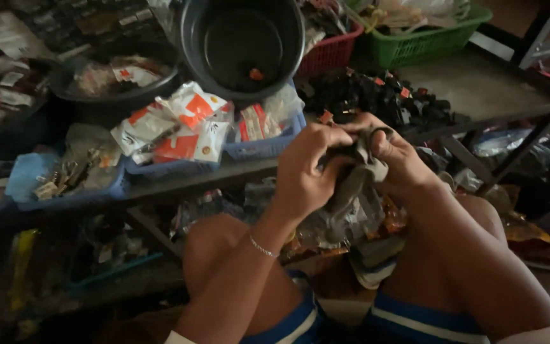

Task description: Cleaning and inspecting motorcycle handlebar switch assemblies using a cloth.

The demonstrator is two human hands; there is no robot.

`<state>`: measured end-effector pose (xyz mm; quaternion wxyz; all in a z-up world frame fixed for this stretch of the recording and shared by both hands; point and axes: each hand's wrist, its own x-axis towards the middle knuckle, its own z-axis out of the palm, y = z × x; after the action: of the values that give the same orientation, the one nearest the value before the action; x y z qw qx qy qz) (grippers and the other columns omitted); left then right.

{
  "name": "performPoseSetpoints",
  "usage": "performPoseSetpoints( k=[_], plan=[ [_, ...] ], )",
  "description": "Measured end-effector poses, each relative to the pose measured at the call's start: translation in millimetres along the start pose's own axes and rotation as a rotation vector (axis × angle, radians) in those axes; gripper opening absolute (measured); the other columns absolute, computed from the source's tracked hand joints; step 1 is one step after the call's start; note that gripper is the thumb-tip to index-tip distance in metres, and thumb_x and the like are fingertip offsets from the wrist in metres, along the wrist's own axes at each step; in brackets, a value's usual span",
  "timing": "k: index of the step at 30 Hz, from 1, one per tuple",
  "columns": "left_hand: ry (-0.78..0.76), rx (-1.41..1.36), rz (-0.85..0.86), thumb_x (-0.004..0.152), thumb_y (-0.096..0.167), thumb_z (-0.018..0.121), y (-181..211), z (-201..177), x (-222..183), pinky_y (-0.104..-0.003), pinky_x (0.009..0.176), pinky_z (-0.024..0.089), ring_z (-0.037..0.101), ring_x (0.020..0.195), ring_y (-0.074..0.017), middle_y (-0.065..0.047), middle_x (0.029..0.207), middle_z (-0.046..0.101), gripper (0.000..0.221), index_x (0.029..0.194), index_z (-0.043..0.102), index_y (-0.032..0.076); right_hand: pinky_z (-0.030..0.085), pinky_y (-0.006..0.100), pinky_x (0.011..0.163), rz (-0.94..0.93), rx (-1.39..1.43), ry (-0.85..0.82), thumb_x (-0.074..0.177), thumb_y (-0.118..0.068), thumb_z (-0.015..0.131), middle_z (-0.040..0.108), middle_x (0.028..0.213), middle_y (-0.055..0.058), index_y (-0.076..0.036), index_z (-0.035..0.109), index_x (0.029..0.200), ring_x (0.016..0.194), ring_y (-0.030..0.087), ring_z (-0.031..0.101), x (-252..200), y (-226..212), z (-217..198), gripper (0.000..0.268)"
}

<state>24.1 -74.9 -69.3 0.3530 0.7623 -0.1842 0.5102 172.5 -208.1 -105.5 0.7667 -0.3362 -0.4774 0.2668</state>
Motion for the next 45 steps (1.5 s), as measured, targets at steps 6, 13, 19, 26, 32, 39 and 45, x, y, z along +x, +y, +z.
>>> performPoseSetpoints(
  k=[6, 13, 19, 26, 32, 39, 45],
  plan=[
    [0.185, -0.141, -0.083, 0.089, 0.025, 0.085, 4, -16, 8, -0.032, 0.081, 0.062, 0.073, 0.082, -0.0137, 0.005, 0.092, 0.073, 0.023, 0.107, 0.071, 0.022, 0.042, 0.010, 0.061, -0.151, -0.438, 0.112, 0.099, -0.022, 0.068, 0.066, 0.068, 0.004, 0.002, 0.072, 0.113, 0.052, 0.003, 0.053, 3, -31, 9, 0.028],
    [-1.210, -0.136, -0.517, 0.084, 0.021, 0.070, -10, -37, -17, -0.031, 0.063, 0.053, 0.059, 0.066, -0.0148, -0.002, 0.085, 0.076, 0.022, 0.101, 0.075, 0.009, 0.054, 0.026, 0.084, 0.150, -0.661, 0.740, 0.105, -0.015, 0.063, 0.072, 0.109, -0.002, -0.015, 0.072, 0.118, 0.091, 0.008, 0.065, 4, -79, -53, 0.016],
    [-1.521, -0.938, -0.257, 0.093, 0.024, 0.073, 23, -51, 9, -0.027, 0.071, 0.055, 0.066, 0.075, -0.0109, -0.002, 0.097, 0.077, 0.018, 0.105, 0.076, 0.011, 0.059, 0.022, 0.079, -0.025, -0.469, 0.799, 0.108, -0.017, 0.059, 0.073, 0.100, -0.002, -0.014, 0.072, 0.115, 0.085, 0.007, 0.070, -9, -99, -87, 0.015],
    [0.394, -1.208, -0.676, 0.070, 0.052, 0.078, -76, -100, 63, -0.027, 0.064, 0.061, 0.073, 0.094, -0.0258, -0.028, 0.133, 0.064, 0.119, 0.163, 0.022, 0.004, 0.058, 0.025, 0.088, -0.019, -0.337, 0.776, 0.105, -0.009, 0.062, 0.074, 0.107, 0.000, -0.012, 0.070, 0.112, 0.093, 0.009, 0.071, 0, -88, -77, 0.011],
    [0.457, -0.937, -0.694, 0.098, 0.016, 0.062, -89, -98, 42, -0.032, 0.057, 0.046, 0.066, 0.072, -0.0221, -0.016, 0.096, 0.074, 0.029, 0.119, 0.070, -0.001, 0.051, 0.027, 0.057, 0.204, -1.171, 0.664, 0.101, -0.006, 0.069, 0.074, 0.121, 0.010, -0.008, 0.068, 0.121, 0.076, 0.012, 0.065, 17, -65, -37, 0.020],
    [0.334, -0.856, -0.669, 0.096, 0.007, 0.062, -67, -77, 37, -0.026, 0.054, 0.046, 0.063, 0.062, -0.0158, -0.010, 0.081, 0.070, 0.016, 0.109, 0.070, 0.003, 0.056, 0.048, 0.066, -0.016, -1.932, 0.210, 0.080, -0.023, 0.075, 0.063, 0.123, 0.010, -0.013, 0.069, 0.132, 0.082, 0.037, 0.068, 52, 25, -24, 0.053],
    [0.353, -0.757, -0.720, 0.095, 0.008, 0.058, -70, -85, 30, -0.028, 0.061, 0.047, 0.060, 0.064, -0.0159, -0.009, 0.080, 0.069, 0.019, 0.109, 0.068, 0.002, 0.060, 0.050, 0.056, 0.290, -2.134, -0.032, 0.079, -0.030, 0.071, 0.052, 0.133, 0.021, -0.029, 0.056, 0.151, 0.070, 0.042, 0.069, 79, 43, -34, 0.073]
  ],
)
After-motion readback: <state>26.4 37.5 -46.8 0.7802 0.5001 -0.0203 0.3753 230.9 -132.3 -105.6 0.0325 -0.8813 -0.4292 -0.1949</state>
